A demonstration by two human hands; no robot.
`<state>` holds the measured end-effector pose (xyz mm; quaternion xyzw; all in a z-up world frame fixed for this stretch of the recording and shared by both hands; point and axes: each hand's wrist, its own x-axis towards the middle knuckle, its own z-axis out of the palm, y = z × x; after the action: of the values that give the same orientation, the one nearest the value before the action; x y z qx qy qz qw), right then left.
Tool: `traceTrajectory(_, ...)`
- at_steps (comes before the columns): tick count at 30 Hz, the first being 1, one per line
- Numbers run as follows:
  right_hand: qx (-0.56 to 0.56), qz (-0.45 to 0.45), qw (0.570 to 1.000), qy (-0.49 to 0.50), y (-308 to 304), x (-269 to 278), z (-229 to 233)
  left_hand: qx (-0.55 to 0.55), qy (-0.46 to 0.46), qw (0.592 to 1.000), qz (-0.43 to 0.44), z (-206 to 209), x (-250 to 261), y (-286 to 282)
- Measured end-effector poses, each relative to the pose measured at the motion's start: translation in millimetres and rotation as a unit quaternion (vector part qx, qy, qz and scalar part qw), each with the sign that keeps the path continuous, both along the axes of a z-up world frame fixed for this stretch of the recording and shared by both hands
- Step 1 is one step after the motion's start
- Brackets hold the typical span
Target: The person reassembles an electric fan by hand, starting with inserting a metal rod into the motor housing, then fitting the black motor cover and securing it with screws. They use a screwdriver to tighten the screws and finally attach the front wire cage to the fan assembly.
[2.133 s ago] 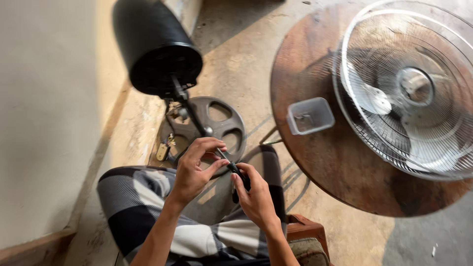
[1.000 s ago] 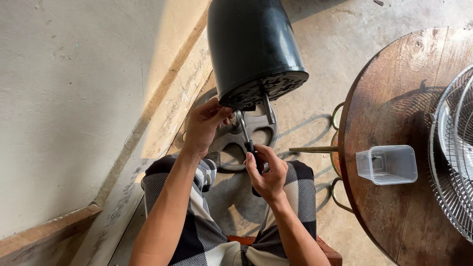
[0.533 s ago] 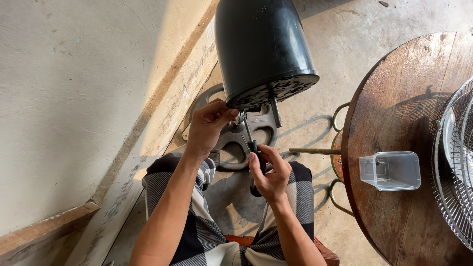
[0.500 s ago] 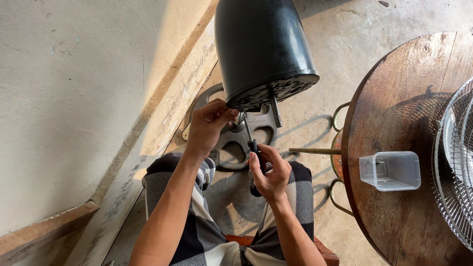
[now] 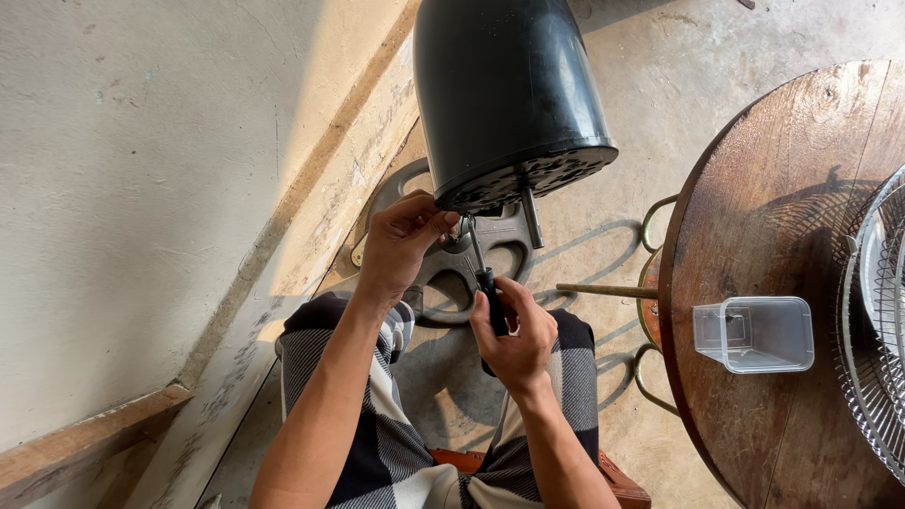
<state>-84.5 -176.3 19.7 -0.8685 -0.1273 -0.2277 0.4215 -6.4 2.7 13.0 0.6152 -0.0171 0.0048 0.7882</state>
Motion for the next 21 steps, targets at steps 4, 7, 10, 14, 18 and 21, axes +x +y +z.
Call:
traceTrajectory(4, -0.037, -0.003, 0.998, -0.05, 1.8, -0.2, 1.9, -0.01, -0.003, 1.0, -0.001, -0.9, 0.6, -0.6)
traceTrajectory(7, -0.038, -0.012, 0.998, -0.047, 4.1, -2.0, 0.7, -0.001, 0.0, 1.0, 0.002, -0.5, -0.8, -0.5)
traceTrajectory(10, -0.019, -0.017, 1.0, -0.017, 4.7, -2.9, -1.3, 0.002, -0.001, 1.0, 0.003, 1.7, -1.2, -0.6)
traceTrajectory(14, 0.041, -0.012, 0.997, 0.061, 5.2, -5.1, -4.7, -0.023, 0.007, 1.0, -0.002, 4.3, -1.9, -1.1)
traceTrajectory(18, 0.15, 0.044, 0.981, 0.115, 4.1, -6.3, -7.6, -0.012, 0.006, 1.0, 0.002, 3.8, -2.0, -1.6)
traceTrajectory(21, 0.251, 0.058, 0.943, 0.212, 3.5, -8.2, -7.8, -0.01, 0.009, 1.0, 0.003, 2.9, -1.9, -1.5)
